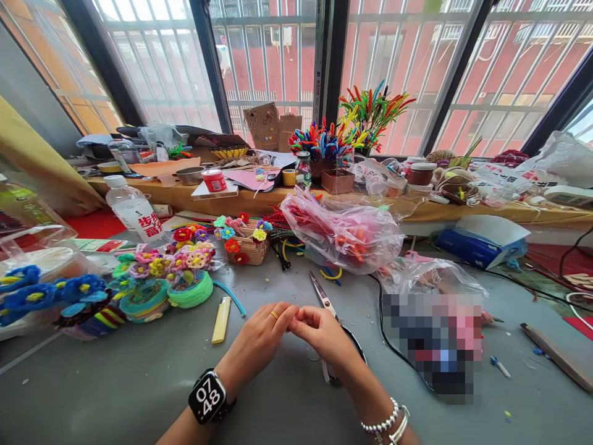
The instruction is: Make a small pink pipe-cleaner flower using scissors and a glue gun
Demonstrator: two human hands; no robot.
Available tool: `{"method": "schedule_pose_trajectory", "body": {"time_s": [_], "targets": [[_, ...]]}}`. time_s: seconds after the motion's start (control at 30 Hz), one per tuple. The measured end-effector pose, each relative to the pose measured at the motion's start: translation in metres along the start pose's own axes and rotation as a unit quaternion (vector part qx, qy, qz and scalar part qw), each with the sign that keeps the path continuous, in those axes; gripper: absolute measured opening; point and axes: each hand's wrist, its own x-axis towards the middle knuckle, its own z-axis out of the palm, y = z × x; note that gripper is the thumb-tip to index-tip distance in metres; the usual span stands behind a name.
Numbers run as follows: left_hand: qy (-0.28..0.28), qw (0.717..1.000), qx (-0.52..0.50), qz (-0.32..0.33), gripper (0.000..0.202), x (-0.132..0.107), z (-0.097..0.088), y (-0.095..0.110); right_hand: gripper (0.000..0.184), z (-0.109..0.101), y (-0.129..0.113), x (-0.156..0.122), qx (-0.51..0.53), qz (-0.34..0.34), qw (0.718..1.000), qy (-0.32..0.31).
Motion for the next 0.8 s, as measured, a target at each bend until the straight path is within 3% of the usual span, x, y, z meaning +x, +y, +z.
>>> {"method": "schedule_pose_trajectory", "body": {"time_s": [0.3,0.57,0.8], "targets": [[-0.038,0.991,-0.129,-0.025,0.024,-0.007,-0.008,-0.010,0.031,-0.008,-0.005,-0.003,-0.061,0.010,0.998,-0.030],[-0.077,0.987,-0.140,-0.015,0.022,-0.006,-0.014,-0.013,0.029,-0.010,-0.004,-0.001,-0.130,0.029,0.990,-0.041],[-0.151,0.977,-0.149,-0.033,0.024,-0.004,-0.019,-0.012,0.030,-0.011,0.004,-0.002,-0.298,-0.036,0.953,-0.040]]}}
